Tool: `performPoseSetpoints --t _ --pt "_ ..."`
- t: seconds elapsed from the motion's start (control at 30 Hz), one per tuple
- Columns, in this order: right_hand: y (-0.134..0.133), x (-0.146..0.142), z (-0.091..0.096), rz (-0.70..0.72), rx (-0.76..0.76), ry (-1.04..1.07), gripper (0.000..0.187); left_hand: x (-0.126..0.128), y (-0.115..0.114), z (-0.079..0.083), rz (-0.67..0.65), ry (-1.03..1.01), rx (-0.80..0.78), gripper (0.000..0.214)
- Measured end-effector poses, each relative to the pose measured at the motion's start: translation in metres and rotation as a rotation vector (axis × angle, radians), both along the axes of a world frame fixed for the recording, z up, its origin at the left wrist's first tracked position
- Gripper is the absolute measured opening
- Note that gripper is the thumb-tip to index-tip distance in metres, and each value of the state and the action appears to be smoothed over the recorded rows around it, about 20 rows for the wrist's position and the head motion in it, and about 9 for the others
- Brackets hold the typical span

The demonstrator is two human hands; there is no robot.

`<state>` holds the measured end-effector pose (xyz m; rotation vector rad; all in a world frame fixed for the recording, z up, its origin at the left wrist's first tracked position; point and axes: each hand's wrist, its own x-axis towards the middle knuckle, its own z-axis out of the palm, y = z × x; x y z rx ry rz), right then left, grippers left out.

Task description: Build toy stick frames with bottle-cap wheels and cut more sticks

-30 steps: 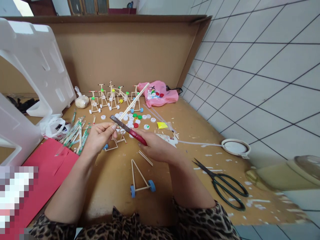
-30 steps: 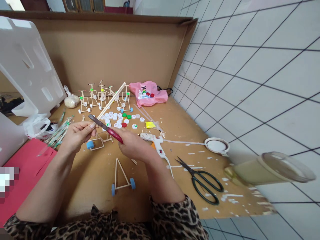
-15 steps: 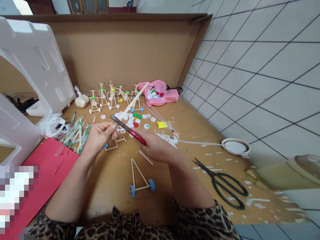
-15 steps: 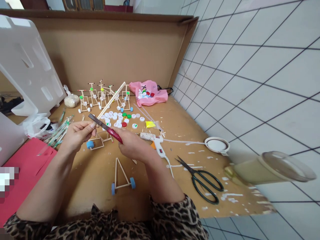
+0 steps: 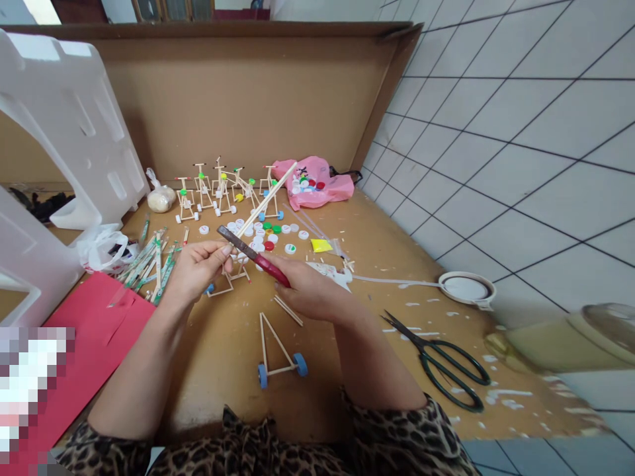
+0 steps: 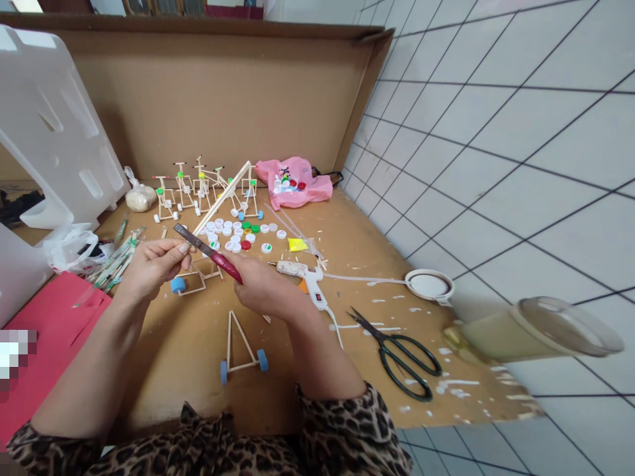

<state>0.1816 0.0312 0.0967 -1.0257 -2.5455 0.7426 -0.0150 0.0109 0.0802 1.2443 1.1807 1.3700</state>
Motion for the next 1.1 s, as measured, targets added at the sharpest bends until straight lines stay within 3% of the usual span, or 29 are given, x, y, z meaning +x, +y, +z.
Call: performPoseSetpoints --t 0.53,0.83,1.1 --pt "-0.0005 -0.0003 -0.0036 0.000 -0.002 -0.008 0.056 -0.0006 0.0007 -0.0026 0.014 0.006 -0.016 0.036" --pt "-0.0001 0.0010 -0.0034 -0.014 -0.013 -0.016 0.047 -0.0050 0.0031 -0.0090 -0.038 0.060 -0.003 0.038" --pt "0.0020 0.0022 -0.0058 -0.005 -0.055 -0.025 0.045 -0.0047 0.0027 -0.0050 -0.023 0.042 -0.029 0.036"
